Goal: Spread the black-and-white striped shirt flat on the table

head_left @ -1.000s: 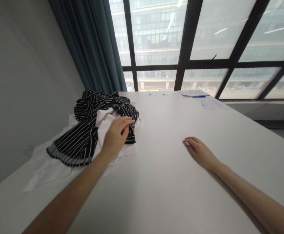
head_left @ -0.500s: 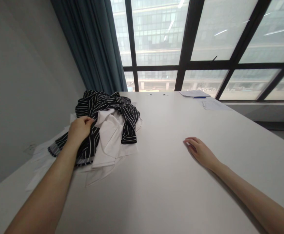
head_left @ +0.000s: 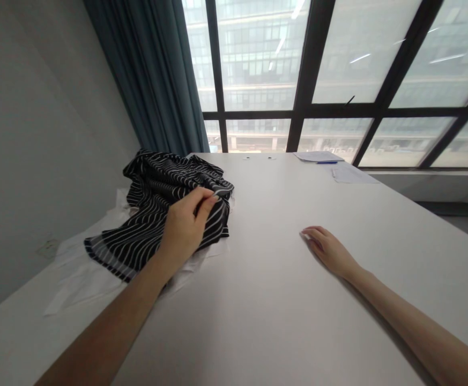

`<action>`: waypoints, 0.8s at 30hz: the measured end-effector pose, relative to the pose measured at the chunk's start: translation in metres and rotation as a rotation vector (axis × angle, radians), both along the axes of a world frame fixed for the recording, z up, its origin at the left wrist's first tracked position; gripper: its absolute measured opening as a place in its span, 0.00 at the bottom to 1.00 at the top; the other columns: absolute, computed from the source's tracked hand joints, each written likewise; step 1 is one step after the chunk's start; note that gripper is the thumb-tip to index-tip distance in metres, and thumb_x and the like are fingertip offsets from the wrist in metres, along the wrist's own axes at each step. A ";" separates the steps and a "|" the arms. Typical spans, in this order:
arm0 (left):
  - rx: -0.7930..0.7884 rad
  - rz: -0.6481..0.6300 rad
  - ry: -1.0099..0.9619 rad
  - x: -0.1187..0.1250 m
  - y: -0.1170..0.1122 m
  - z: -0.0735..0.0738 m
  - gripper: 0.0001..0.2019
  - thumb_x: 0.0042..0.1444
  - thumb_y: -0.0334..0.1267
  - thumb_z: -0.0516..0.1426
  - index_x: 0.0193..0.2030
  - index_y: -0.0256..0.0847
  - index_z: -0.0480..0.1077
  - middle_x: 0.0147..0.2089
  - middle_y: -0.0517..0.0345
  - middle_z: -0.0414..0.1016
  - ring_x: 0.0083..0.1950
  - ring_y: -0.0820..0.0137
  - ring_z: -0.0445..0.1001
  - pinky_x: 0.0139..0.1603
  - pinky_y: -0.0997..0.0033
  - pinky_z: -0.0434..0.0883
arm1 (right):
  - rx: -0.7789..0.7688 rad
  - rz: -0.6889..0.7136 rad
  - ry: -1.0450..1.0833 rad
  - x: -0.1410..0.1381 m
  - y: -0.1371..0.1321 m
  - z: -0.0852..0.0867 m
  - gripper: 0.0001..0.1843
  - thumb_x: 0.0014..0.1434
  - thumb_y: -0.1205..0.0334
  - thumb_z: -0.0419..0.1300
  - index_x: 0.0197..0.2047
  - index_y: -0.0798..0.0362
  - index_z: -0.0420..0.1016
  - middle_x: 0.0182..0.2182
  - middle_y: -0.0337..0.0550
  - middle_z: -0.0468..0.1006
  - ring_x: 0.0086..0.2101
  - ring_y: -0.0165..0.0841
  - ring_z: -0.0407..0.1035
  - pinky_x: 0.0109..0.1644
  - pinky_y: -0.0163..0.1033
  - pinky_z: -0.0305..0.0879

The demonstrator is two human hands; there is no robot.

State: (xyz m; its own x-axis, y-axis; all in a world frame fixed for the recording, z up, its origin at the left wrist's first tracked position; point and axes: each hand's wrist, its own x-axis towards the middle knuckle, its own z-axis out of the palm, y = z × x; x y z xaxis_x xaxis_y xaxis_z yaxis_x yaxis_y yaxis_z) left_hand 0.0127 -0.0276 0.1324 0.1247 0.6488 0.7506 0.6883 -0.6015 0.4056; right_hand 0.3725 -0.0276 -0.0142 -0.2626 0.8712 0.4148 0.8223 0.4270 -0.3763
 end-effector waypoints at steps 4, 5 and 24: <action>-0.121 -0.228 0.103 0.027 -0.015 -0.016 0.09 0.63 0.39 0.50 0.34 0.42 0.68 0.32 0.62 0.75 0.34 0.69 0.74 0.38 0.73 0.69 | 0.013 0.025 0.008 -0.004 0.000 0.004 0.16 0.63 0.66 0.49 0.52 0.50 0.70 0.49 0.50 0.74 0.48 0.40 0.69 0.53 0.48 0.66; -0.164 -0.259 0.134 0.030 -0.015 -0.021 0.09 0.63 0.39 0.50 0.34 0.42 0.68 0.32 0.61 0.75 0.34 0.69 0.74 0.39 0.72 0.69 | 0.016 0.043 0.003 -0.008 0.000 0.005 0.16 0.63 0.66 0.49 0.51 0.50 0.70 0.49 0.50 0.75 0.48 0.40 0.69 0.54 0.48 0.66; -0.009 0.251 -0.356 -0.038 0.078 -0.094 0.17 0.67 0.50 0.40 0.30 0.44 0.56 0.28 0.62 0.60 0.32 0.69 0.64 0.35 0.70 0.65 | -0.193 -0.023 0.062 -0.178 0.052 0.026 0.23 0.60 0.44 0.57 0.50 0.52 0.72 0.51 0.54 0.71 0.53 0.48 0.62 0.54 0.55 0.55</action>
